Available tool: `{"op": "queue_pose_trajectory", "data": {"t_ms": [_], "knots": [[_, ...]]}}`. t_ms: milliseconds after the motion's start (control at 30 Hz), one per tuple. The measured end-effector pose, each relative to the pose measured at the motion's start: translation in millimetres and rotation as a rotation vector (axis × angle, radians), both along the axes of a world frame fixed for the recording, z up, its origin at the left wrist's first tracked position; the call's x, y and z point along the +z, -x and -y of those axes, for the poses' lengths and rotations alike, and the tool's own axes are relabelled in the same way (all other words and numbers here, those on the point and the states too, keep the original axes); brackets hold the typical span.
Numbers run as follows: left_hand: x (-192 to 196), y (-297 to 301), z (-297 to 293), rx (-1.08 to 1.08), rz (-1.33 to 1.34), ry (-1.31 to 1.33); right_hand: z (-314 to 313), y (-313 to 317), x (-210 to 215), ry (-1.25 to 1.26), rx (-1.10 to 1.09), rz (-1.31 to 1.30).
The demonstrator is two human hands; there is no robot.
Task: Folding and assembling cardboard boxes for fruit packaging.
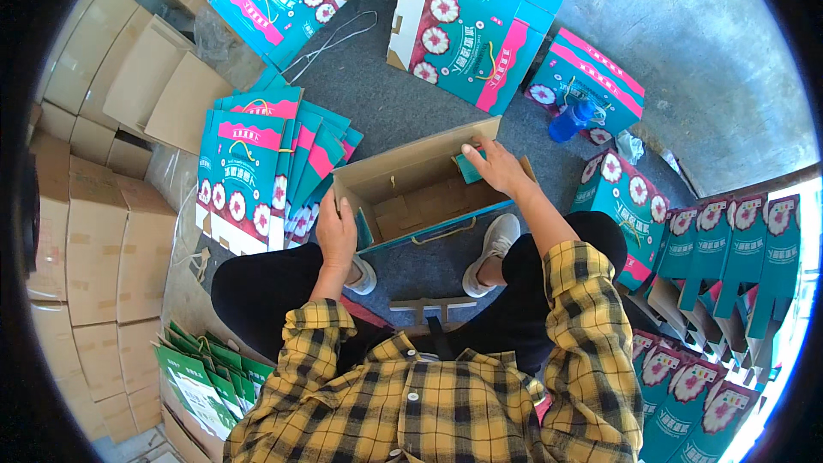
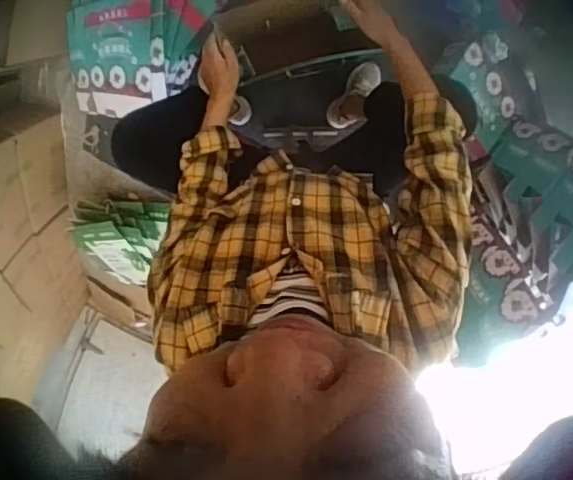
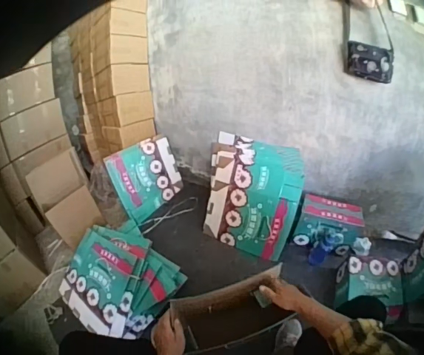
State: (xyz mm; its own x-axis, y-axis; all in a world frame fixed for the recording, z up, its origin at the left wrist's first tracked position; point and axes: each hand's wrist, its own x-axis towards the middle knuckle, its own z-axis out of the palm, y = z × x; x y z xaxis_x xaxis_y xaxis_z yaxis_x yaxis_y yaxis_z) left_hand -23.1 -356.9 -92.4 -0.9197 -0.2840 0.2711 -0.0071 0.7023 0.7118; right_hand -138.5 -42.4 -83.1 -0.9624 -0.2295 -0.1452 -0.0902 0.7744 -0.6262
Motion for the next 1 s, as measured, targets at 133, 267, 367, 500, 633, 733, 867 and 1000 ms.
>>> {"op": "queue_pose_trajectory", "data": {"t_ms": [133,267,367,500,633,733,867,1000], "knots": [[6,-2,1,-0.109,0.094,0.052,5,-1,-1,-0.019,0.022,0.028],[-3,-6,1,-0.337,0.331,0.097,6,-1,4,0.041,0.024,0.144],[3,-3,-8,-0.405,0.425,0.159,-10,11,-18,0.181,-0.084,0.223],[3,-5,-3,-0.387,0.434,0.116,-9,9,4,0.479,-0.297,0.476],[2,-8,-1,-0.375,0.386,0.032,-11,10,2,0.592,-0.516,0.494],[4,-12,3,-0.334,0.315,0.03,-10,11,2,0.629,-0.545,0.495],[10,-14,7,-0.322,0.234,-0.042,-15,13,-6,0.573,-0.549,0.382],[31,-22,6,-0.271,0.427,-0.066,-35,13,-22,-0.014,-0.168,-0.019]]}}
